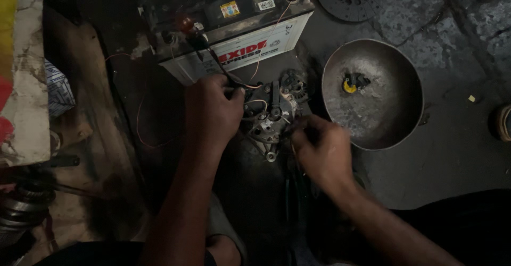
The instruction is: The person connects wires to a car battery and tests an electrical component using a test light. They adjust connections and observe the test light illuminating to verify functionality.
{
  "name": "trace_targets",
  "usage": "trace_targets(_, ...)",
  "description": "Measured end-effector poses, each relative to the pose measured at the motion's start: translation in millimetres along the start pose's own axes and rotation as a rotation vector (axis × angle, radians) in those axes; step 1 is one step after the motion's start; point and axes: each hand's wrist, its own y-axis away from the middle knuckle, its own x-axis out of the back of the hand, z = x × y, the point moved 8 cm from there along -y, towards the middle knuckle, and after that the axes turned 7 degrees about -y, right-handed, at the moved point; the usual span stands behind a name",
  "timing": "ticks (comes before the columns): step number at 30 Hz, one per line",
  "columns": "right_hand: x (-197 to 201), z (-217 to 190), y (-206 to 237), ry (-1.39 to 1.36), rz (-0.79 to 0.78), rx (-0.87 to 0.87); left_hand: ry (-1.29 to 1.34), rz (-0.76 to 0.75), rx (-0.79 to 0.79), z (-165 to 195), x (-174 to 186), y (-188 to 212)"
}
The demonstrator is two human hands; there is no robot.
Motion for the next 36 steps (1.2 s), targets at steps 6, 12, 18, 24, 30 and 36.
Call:
trace_targets(6,-6,-9,4,-0.15,0.006,0.253,-0.003,0.029,-0.042,1,2,0)
trace_targets(12,3,4,-2,-0.102,0.091,0.101,0.013,0.076,-0.108,4,5,0)
trace_targets(18,1,-17,7,-0.001,0.091,0.391,0.044,0.065,-0.114,3,3,0)
trace_targets(24,0,-10,2,0.011,0.046,0.243,0.002,0.063,-0.095,5,3,1)
trace_targets(30,4,-11,2,-0.05,0.078,0.216,0.015,0.013,-0.041,4,3,1)
trace_targets(36,-8,-11,4,-0.055,-0.044,0.261,0.007,0.031,-0.064,6,4,1)
